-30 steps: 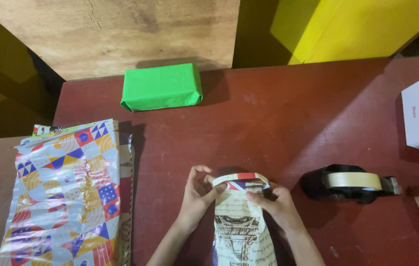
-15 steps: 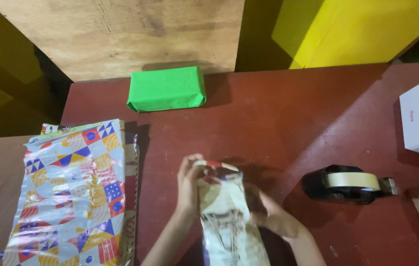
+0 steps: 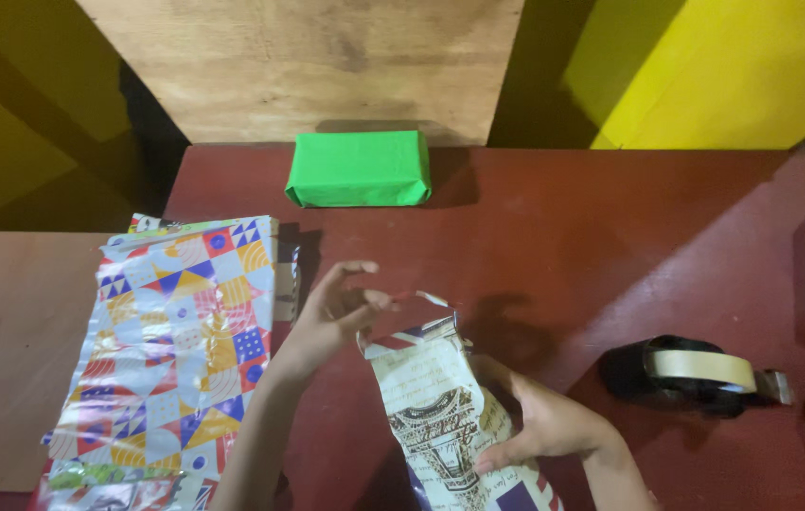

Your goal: The person wraps two small boxes using patterned wrapping paper and a roll of tape. They place each box on the paper, fold the paper around it, and secure the folds with tape. The wrapped items remain on the table.

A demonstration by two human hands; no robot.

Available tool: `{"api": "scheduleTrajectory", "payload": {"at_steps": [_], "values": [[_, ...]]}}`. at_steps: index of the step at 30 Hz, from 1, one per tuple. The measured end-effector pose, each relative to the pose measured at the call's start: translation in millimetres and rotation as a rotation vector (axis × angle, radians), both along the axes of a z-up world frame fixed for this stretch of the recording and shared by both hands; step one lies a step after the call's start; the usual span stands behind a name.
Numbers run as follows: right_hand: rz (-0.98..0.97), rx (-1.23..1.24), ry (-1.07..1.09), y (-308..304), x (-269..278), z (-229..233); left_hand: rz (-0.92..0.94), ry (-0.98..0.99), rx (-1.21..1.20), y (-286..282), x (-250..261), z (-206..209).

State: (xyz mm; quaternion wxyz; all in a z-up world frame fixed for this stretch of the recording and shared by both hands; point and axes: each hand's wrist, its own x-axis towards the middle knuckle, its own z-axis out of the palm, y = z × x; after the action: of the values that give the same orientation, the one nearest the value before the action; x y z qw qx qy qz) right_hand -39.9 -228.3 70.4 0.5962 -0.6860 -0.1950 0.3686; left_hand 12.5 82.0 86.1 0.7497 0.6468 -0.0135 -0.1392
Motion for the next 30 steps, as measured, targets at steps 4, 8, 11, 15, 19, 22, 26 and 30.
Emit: {"api": "scheduleTrajectory", "payload": {"at_steps": [4, 8, 11, 15, 19, 22, 26, 30], "values": [[0.051, -0.032, 0.007, 6, 6, -10, 0.051, 0.046, -0.017, 12, -6, -15], [0.035, -0.12, 0.073, 14, 10, -20, 0.209, 0.012, 0.002, 20, -7, -41], [-0.074, -0.065, 0.213, 16, 8, -36, 0.31, -0.036, 0.066, 20, -14, -65], [-0.25, 0.188, 0.251, 14, 4, -63, 0.408, -0.082, 0.042, 21, -35, -74], [-0.434, 0.109, 0.082, 19, 4, -79, 0.472, 0.046, -0.075, -3, -113, -65], [-0.464, 0.197, 0.03, 25, -5, -83, 0.222, 0.078, 0.068, -16, -108, -74], [-0.511, 0.337, 0.013, 26, -6, -70, 0.268, 0.24, -0.02, -26, -107, -86], [-0.687, 0.446, -0.109, 17, 3, -64, 0.409, 0.072, -0.32, -5, -107, -82]]}}
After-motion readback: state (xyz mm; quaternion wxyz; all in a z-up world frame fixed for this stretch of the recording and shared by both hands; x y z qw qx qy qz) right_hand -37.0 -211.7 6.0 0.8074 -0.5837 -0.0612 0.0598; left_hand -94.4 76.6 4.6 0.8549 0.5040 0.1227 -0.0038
